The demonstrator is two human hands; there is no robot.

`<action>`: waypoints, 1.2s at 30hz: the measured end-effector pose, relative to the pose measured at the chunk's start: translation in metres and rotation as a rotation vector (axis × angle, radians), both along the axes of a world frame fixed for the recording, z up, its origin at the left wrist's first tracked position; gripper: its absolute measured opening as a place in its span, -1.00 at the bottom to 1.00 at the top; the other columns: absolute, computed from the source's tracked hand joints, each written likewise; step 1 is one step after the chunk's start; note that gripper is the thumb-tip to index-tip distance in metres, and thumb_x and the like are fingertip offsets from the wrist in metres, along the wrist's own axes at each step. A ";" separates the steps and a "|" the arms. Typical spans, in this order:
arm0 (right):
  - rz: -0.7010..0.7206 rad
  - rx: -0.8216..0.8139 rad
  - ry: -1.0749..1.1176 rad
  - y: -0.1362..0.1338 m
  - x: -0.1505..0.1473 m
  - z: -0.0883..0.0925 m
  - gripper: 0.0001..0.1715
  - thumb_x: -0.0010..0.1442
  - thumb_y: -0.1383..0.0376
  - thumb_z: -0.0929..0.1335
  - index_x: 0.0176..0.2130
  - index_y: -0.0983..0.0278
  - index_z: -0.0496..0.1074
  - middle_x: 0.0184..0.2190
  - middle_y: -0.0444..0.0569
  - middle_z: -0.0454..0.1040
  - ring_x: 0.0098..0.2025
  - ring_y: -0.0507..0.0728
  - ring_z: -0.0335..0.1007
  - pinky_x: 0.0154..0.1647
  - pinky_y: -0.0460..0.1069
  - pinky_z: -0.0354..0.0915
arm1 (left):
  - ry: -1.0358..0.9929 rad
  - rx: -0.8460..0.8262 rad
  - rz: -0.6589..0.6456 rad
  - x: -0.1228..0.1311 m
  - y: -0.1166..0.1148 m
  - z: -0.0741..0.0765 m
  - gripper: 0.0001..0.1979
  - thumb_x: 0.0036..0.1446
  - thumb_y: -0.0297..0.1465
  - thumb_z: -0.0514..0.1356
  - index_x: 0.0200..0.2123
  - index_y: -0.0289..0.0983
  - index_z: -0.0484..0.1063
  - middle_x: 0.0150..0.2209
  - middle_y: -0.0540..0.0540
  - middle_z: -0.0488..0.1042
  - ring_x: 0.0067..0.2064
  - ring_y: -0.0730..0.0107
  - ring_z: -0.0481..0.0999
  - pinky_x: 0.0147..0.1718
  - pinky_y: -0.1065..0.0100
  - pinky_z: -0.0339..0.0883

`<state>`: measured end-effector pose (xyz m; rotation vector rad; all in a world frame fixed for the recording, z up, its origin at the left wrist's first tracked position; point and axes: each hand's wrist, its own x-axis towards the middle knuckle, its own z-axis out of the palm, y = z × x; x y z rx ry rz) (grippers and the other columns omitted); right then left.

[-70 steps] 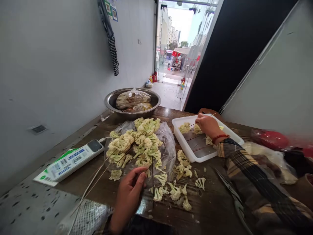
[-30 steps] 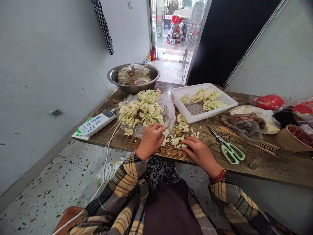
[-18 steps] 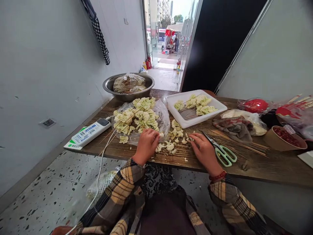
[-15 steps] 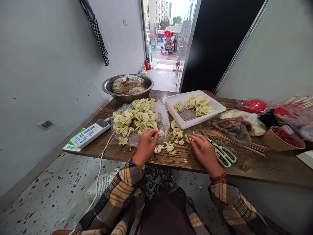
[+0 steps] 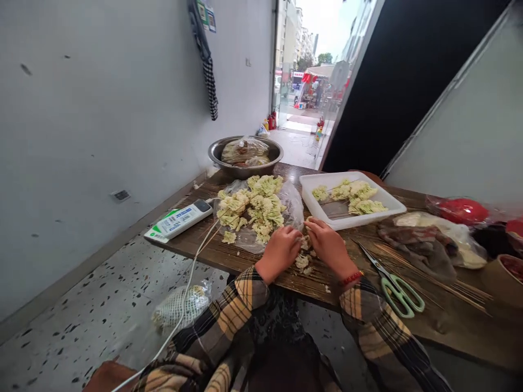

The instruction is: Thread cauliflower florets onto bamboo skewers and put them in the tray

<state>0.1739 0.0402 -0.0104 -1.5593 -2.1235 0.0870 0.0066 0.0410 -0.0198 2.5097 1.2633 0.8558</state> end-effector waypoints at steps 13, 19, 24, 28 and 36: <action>0.016 0.086 0.328 -0.049 0.015 -0.033 -0.66 0.28 0.21 0.22 -0.04 0.20 0.47 -0.06 0.06 0.51 -0.03 0.21 0.44 0.01 0.15 0.34 | 0.107 0.262 0.505 -0.109 0.036 0.042 -0.76 0.18 -0.42 0.05 -0.11 -0.32 0.40 -0.10 -0.28 0.42 -0.05 0.07 0.37 -0.09 0.13 0.21; 0.004 0.041 0.346 -0.056 0.018 -0.032 -0.62 0.29 0.19 0.21 -0.01 0.24 0.47 -0.01 0.08 0.49 0.01 0.23 0.41 -0.03 0.14 0.35 | -0.054 -0.188 0.519 -0.110 0.043 0.041 -0.78 0.19 -0.36 0.01 -0.29 -0.31 0.41 -0.23 -0.27 0.47 -0.13 0.10 0.42 -0.21 0.24 0.20; 0.009 0.048 0.381 -0.056 0.017 -0.030 -0.63 0.27 0.20 0.23 -0.04 0.24 0.49 -0.05 0.08 0.51 -0.02 0.23 0.43 -0.01 0.13 0.32 | -0.348 -0.380 0.421 -0.098 0.052 0.036 -0.80 0.12 -0.35 0.04 -0.49 -0.28 0.35 -0.57 -0.11 0.42 -0.45 0.31 0.42 -0.43 0.35 0.19; 0.040 0.032 0.468 -0.052 0.007 -0.018 -0.65 0.26 0.21 0.24 -0.08 0.24 0.51 -0.09 0.07 0.53 -0.05 0.21 0.44 -0.02 0.11 0.32 | -0.627 -0.543 0.304 -0.082 0.046 0.029 -0.77 0.15 -0.30 -0.07 -0.42 -0.28 0.28 -0.64 0.00 0.35 -0.70 0.51 0.20 -0.66 0.44 0.05; 0.094 -0.019 0.719 -0.025 -0.027 0.009 -0.66 0.21 0.16 0.28 -0.15 0.24 0.54 -0.20 0.04 0.58 -0.23 0.17 0.50 -0.18 0.07 0.38 | -1.191 -0.697 0.088 -0.050 0.004 0.024 -0.74 0.07 -0.20 0.12 -0.31 -0.28 0.24 -0.55 0.05 0.39 -0.70 0.65 0.18 -0.73 0.54 -0.07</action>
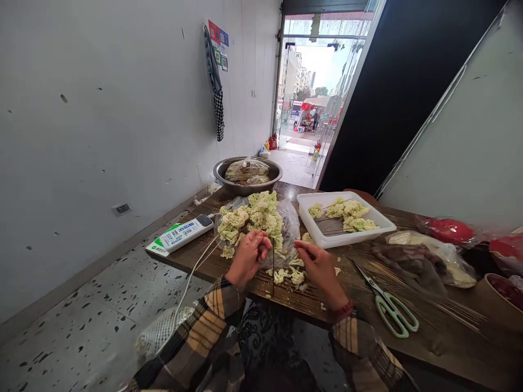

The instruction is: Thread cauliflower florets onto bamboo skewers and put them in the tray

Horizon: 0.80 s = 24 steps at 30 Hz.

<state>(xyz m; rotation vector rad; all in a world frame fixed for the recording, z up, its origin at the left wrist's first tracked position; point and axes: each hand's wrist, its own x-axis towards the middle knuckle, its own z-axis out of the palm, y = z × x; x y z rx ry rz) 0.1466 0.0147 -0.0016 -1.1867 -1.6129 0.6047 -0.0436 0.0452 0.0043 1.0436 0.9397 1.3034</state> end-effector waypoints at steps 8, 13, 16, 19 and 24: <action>0.069 -0.026 -0.049 0.045 -0.045 -0.003 -0.64 0.24 0.20 0.24 -0.13 0.31 0.52 -0.35 0.01 0.60 -0.39 0.12 0.50 -0.35 0.00 0.40 | -0.059 0.015 0.007 0.011 -0.016 -0.006 -0.75 0.13 -0.20 0.12 -0.32 -0.27 0.23 -0.55 0.08 0.42 -0.72 0.65 0.21 -0.74 0.55 -0.02; 0.121 0.049 -0.192 0.030 -0.056 -0.008 -0.66 0.20 0.33 0.27 -0.05 0.19 0.48 -0.10 0.02 0.49 -0.05 0.16 0.40 -0.01 0.06 0.29 | -0.153 0.003 -0.014 0.001 -0.013 -0.004 -0.79 0.13 -0.25 0.12 -0.30 -0.28 0.24 -0.52 0.06 0.44 -0.69 0.66 0.21 -0.72 0.55 0.01; 0.166 0.065 -0.272 0.022 -0.062 -0.010 -0.57 0.14 0.39 0.30 0.01 0.14 0.44 -0.01 0.02 0.44 0.02 0.19 0.34 0.05 0.08 0.24 | -0.201 0.030 0.018 -0.004 -0.010 0.001 -0.79 0.11 -0.25 0.15 -0.32 -0.28 0.24 -0.53 0.06 0.43 -0.68 0.66 0.22 -0.70 0.55 0.04; 0.167 0.069 -0.299 0.024 -0.068 -0.013 -0.59 0.10 0.39 0.33 -0.04 0.17 0.47 0.01 0.07 0.41 0.07 0.23 0.29 0.08 0.14 0.21 | -0.182 0.066 0.054 -0.008 -0.009 0.008 -0.78 0.11 -0.23 0.14 -0.32 -0.27 0.24 -0.53 0.06 0.44 -0.68 0.64 0.22 -0.69 0.54 0.06; 0.111 0.058 -0.197 0.038 -0.063 -0.010 -0.74 0.15 0.31 0.32 -0.15 0.22 0.52 -0.07 0.09 0.47 0.00 0.23 0.36 0.04 0.13 0.25 | 0.020 0.121 0.065 -0.009 -0.022 0.013 -0.75 0.17 -0.18 0.08 -0.32 -0.26 0.25 -0.50 0.05 0.45 -0.70 0.62 0.23 -0.70 0.51 0.05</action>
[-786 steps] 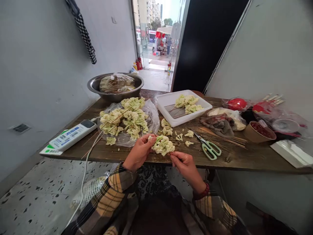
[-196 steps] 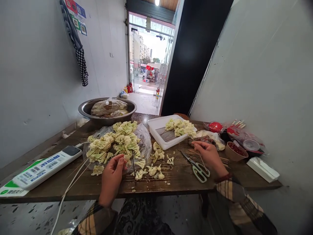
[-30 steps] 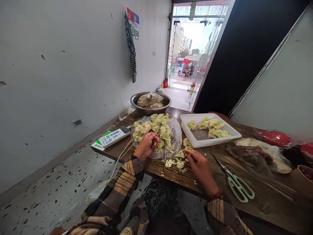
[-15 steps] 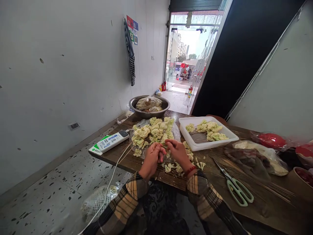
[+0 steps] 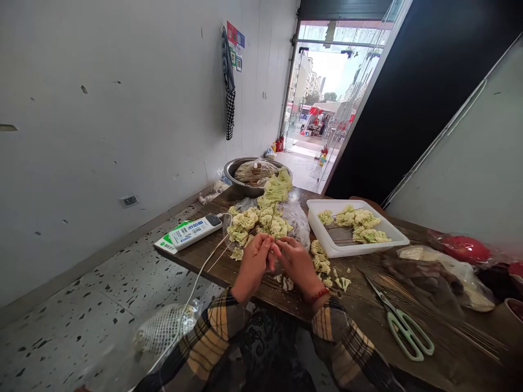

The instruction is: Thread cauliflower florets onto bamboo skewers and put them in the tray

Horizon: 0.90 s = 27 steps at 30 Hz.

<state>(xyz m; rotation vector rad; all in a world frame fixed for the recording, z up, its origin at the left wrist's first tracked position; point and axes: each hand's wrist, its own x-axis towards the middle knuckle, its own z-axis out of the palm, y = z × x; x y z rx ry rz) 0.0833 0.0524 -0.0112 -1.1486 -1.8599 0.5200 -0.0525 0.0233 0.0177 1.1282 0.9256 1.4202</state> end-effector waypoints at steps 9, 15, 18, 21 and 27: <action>-0.059 -0.319 0.702 -0.020 0.021 0.030 -0.58 0.12 0.10 0.36 -0.10 0.31 0.42 -0.40 -0.08 0.49 -0.56 -0.04 0.25 -0.60 -0.13 0.15 | 0.308 0.062 -0.106 0.027 -0.044 -0.019 -0.77 0.21 -0.22 0.04 -0.35 -0.22 0.35 -0.49 0.02 0.45 -0.68 0.53 0.28 -0.58 0.42 0.16; -0.142 -0.372 0.802 -0.039 0.039 0.018 -0.67 0.01 0.14 0.43 -0.25 0.30 0.45 -0.50 -0.15 0.41 -0.56 -0.07 0.19 -0.59 -0.15 0.12 | 0.404 0.108 -0.185 0.038 -0.055 -0.032 -0.80 0.19 -0.26 0.07 -0.39 -0.20 0.42 -0.47 -0.04 0.42 -0.49 0.39 0.34 -0.50 0.41 0.18; -0.141 -0.392 0.845 -0.045 0.051 0.013 -0.65 0.01 0.12 0.42 -0.25 0.31 0.46 -0.49 -0.15 0.40 -0.55 -0.07 0.17 -0.59 -0.15 0.10 | 0.474 0.132 -0.269 0.042 -0.053 -0.032 -0.81 0.17 -0.25 0.09 -0.35 -0.21 0.43 -0.44 -0.06 0.42 -0.44 0.36 0.36 -0.48 0.41 0.20; -0.139 -0.395 0.880 -0.051 0.063 0.008 -0.65 0.02 0.12 0.42 -0.24 0.30 0.46 -0.50 -0.18 0.37 -0.56 -0.07 0.13 -0.59 -0.15 0.08 | 0.476 0.089 -0.290 0.044 -0.047 -0.035 -0.78 0.14 -0.21 0.12 -0.29 -0.23 0.43 -0.44 -0.05 0.43 -0.46 0.37 0.35 -0.49 0.41 0.20; -0.030 -0.486 0.934 -0.074 0.088 -0.001 -0.71 0.04 0.17 0.42 -0.25 0.31 0.49 -0.51 -0.16 0.34 -0.55 -0.06 0.10 -0.57 -0.14 0.06 | 0.596 0.168 -0.175 0.051 -0.037 -0.053 -0.82 0.11 -0.26 0.18 -0.26 -0.22 0.46 -0.33 -0.09 0.50 -0.32 0.31 0.43 -0.32 0.37 0.26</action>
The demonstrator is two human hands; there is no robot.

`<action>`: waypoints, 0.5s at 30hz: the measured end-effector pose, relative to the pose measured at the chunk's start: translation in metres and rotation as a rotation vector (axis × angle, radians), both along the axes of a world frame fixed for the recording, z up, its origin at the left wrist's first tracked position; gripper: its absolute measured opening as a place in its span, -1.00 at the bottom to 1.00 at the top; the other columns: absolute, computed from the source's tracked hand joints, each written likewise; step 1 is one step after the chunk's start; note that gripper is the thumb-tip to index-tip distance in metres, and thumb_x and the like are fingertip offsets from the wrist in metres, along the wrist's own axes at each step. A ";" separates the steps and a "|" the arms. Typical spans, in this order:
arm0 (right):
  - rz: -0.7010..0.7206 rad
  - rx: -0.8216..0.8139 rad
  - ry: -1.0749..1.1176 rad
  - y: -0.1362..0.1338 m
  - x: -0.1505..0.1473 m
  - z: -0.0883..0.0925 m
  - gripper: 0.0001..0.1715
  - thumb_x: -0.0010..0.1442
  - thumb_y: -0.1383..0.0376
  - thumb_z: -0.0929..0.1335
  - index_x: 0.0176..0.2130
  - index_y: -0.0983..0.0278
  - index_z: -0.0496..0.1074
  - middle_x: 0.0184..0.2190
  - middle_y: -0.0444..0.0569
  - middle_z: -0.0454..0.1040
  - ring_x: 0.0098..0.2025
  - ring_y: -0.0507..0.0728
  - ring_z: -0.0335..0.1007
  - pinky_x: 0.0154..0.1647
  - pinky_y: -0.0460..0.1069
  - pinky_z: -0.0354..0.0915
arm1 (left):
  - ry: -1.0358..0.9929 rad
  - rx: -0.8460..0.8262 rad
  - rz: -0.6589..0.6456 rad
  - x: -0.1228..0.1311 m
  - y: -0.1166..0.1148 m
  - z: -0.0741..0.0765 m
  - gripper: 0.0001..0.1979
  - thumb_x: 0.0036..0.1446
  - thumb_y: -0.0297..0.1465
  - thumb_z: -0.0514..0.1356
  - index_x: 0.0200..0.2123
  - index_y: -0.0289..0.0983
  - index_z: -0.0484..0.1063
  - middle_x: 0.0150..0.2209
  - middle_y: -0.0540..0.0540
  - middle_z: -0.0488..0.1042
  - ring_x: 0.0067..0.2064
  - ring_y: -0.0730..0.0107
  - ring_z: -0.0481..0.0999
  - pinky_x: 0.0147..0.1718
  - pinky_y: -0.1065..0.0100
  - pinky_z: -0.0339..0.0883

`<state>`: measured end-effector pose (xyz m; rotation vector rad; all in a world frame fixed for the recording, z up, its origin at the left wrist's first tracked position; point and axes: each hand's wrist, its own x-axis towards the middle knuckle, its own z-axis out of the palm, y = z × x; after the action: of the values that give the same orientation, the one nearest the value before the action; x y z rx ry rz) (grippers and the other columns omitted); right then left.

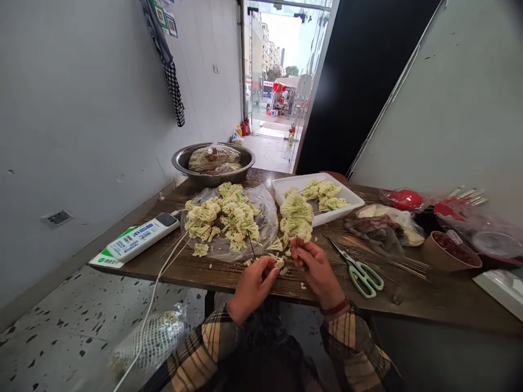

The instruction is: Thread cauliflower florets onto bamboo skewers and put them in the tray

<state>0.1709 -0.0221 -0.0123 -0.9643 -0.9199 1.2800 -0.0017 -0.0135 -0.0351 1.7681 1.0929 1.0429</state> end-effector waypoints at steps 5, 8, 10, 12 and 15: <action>0.100 -0.020 0.119 -0.012 0.014 -0.011 -0.76 0.06 0.20 0.41 -0.26 0.27 0.49 -0.53 -0.18 0.27 -0.55 -0.06 0.00 -0.56 -0.14 0.04 | 0.017 0.021 -0.009 0.005 0.019 -0.001 -0.85 0.11 -0.30 0.16 -0.27 -0.20 0.46 -0.35 -0.09 0.49 -0.33 0.30 0.44 -0.34 0.37 0.27; 0.139 -0.026 0.183 -0.013 0.018 -0.018 -0.78 0.04 0.21 0.42 -0.28 0.27 0.49 -0.56 -0.18 0.24 -0.58 -0.06 -0.06 -0.58 -0.13 0.00 | -0.066 -0.032 0.032 0.006 0.031 0.000 -0.88 0.07 -0.31 0.20 -0.33 -0.20 0.48 -0.42 -0.07 0.46 -0.42 0.32 0.42 -0.44 0.39 0.26; 0.159 -0.029 0.219 -0.015 0.020 -0.020 -0.77 0.02 0.22 0.42 -0.29 0.27 0.49 -0.57 -0.18 0.24 -0.59 -0.06 -0.08 -0.59 -0.13 -0.01 | -0.145 -0.094 0.050 0.007 0.034 0.002 -0.87 0.03 -0.31 0.24 -0.33 -0.21 0.48 -0.45 -0.05 0.45 -0.46 0.35 0.41 -0.47 0.40 0.26; 0.176 -0.029 0.256 -0.017 0.021 -0.022 -0.77 0.00 0.22 0.43 -0.29 0.27 0.49 -0.58 -0.18 0.22 -0.60 -0.06 -0.10 -0.60 -0.12 -0.02 | -0.208 -0.151 0.051 0.008 0.032 0.006 -0.83 0.01 -0.31 0.26 -0.31 -0.23 0.47 -0.47 -0.04 0.45 -0.47 0.36 0.42 -0.47 0.39 0.28; 0.195 -0.026 0.307 -0.020 0.022 -0.022 -0.78 -0.02 0.22 0.43 -0.32 0.26 0.48 -0.60 -0.21 0.18 -0.61 -0.06 -0.16 -0.61 -0.12 -0.05 | -0.275 -0.192 0.045 0.011 0.026 0.022 -0.76 0.03 -0.27 0.25 -0.25 -0.27 0.44 -0.41 -0.06 0.48 -0.43 0.37 0.46 -0.43 0.37 0.33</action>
<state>0.1932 -0.0426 -0.0340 -0.6836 -0.7711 1.5589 0.0091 0.0127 -0.0134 1.4081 1.0264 1.1307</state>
